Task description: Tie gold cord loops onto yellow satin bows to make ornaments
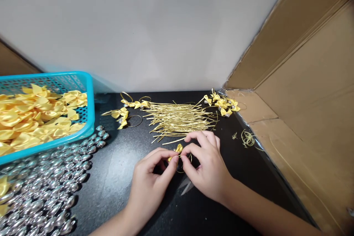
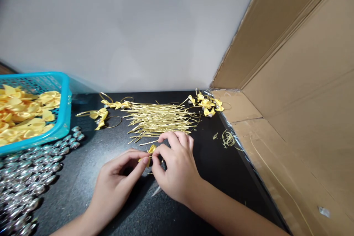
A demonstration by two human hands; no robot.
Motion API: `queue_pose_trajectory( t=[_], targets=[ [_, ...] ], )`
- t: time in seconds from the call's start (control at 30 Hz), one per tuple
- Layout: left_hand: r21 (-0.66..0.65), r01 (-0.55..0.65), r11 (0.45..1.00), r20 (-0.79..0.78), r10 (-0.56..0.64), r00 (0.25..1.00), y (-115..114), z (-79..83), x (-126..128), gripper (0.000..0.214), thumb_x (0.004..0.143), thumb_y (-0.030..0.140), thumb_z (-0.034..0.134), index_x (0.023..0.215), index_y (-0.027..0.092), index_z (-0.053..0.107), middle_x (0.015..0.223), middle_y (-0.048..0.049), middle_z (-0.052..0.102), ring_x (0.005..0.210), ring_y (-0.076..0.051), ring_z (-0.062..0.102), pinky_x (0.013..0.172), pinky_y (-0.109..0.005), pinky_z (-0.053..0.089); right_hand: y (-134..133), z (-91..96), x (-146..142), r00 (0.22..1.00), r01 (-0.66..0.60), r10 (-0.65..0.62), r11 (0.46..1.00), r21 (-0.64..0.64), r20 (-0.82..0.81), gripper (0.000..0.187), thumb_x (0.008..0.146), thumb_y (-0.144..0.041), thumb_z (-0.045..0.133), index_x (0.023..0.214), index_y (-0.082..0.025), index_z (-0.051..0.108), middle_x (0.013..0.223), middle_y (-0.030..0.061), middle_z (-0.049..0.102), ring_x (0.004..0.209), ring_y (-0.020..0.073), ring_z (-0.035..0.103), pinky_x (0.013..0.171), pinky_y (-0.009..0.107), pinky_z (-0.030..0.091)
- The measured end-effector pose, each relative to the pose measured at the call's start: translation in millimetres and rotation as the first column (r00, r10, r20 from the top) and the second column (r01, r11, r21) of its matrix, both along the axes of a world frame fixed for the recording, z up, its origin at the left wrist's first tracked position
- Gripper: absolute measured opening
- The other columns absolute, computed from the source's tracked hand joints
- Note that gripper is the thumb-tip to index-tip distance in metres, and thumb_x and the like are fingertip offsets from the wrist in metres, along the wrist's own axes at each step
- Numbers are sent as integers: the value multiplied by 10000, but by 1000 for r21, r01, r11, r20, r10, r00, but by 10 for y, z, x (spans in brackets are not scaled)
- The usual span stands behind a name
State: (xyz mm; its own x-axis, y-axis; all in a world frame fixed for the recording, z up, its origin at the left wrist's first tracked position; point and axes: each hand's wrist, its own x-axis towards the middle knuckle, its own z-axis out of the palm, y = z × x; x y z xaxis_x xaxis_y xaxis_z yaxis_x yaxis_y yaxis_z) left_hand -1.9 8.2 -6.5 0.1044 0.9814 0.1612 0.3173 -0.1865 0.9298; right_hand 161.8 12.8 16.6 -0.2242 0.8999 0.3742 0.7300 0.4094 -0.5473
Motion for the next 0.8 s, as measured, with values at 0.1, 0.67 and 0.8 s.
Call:
queue_pose_trajectory(
  t=[0.1, 0.67, 0.8],
  targets=[
    [7, 5, 1000, 0, -5, 1000, 2, 10, 6, 98, 850, 224, 633, 814, 215, 724, 743, -6, 711, 661, -159, 651, 577, -240, 498, -4, -13, -9, 1000, -12, 12, 1000, 9, 0, 91, 820, -153, 585, 751, -207, 609, 1018, 28, 608, 991, 220, 503, 838, 391, 319],
    [31, 20, 999, -57, -19, 998, -17, 14, -11, 107, 846, 217, 613, 874, 197, 715, 767, -27, 718, 661, -171, 650, 579, -265, 498, 1, -32, -30, 996, 22, -26, 998, -55, -84, 101, 805, -135, 581, 732, -205, 583, 986, 28, 592, 986, 216, 502, 829, 384, 331],
    [37, 19, 999, -56, -17, 998, -20, 7, -8, 102, 838, 208, 610, 857, 195, 709, 751, -23, 709, 663, -171, 648, 584, -265, 499, 1, -27, -33, 989, 9, -26, 993, -114, -145, 106, 797, -119, 587, 732, -203, 586, 991, 29, 577, 1002, 216, 494, 871, 401, 345]
  ],
)
